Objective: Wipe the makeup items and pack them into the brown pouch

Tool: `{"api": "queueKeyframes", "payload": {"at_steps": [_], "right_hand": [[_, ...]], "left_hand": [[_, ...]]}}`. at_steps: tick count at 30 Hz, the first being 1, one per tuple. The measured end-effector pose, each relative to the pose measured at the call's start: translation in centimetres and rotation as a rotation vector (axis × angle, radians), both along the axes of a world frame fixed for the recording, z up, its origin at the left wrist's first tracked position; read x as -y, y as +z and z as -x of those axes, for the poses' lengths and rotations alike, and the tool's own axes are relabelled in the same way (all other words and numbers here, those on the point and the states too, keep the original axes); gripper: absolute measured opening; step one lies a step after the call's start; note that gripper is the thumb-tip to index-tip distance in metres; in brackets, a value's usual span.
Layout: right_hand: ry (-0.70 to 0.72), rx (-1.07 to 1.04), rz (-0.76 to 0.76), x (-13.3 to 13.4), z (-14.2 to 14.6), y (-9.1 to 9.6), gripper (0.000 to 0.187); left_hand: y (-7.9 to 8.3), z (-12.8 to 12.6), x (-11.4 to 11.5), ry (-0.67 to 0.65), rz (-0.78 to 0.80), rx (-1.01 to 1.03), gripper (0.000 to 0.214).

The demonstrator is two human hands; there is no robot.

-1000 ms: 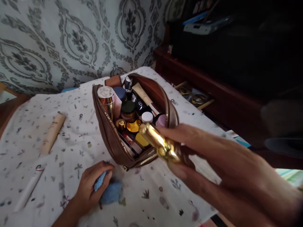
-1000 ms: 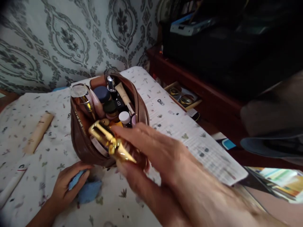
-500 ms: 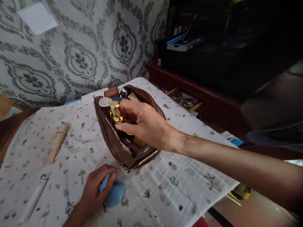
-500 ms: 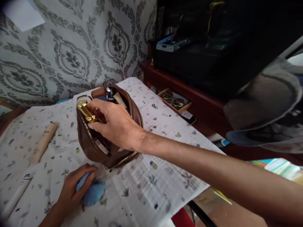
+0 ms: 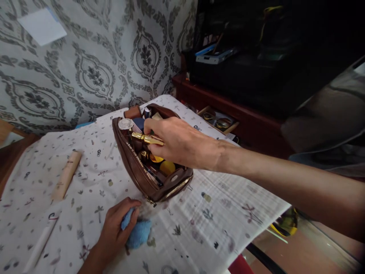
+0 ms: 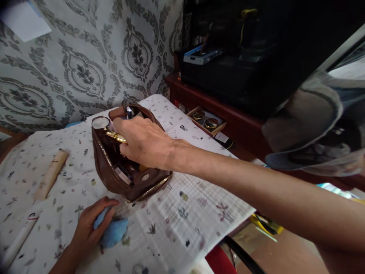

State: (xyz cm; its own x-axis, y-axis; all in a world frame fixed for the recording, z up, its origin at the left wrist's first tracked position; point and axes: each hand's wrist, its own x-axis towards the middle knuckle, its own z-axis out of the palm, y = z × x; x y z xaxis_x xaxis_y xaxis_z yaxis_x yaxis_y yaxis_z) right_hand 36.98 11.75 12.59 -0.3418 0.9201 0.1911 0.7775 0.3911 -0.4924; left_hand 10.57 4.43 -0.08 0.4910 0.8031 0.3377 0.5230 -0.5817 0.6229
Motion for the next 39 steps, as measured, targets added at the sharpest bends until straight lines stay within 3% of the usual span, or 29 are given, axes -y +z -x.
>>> {"api": "queueKeyframes", "payload": {"at_steps": [6,18,24,27,31,35,39], "right_hand": [[0.122,0.021,-0.038,-1.2,1.1,-0.5,0.017],[0.05,0.164,-0.028,-2.0,3.7,-1.1,0.018],[0.117,0.121,-0.053,-1.5,3.8,-1.7,0.03],[0.131,0.055,-0.063,-1.3,3.3,-1.4,0.022],[-0.016,-0.036,-0.142,-1.4,1.2,0.2,0.014],[-0.201,0.072,-0.258,-1.8,-1.2,1.5,0.021],[-0.18,0.239,-0.237,-2.1,-2.0,1.4,0.022]], "left_hand": [[0.1,-0.1,0.0,-0.023,-0.008,0.02,0.012],[-0.7,0.3,0.0,-0.06,-0.006,0.025,0.013],[-0.5,0.1,0.0,-0.065,-0.027,0.035,0.012],[-0.3,0.0,0.0,-0.07,-0.033,0.035,0.012],[-0.3,0.2,0.0,-0.075,-0.042,0.025,0.011],[-0.7,0.5,-0.1,-0.073,-0.031,0.004,0.012],[-1.1,0.6,-0.1,-0.063,-0.034,-0.012,0.012]]}}
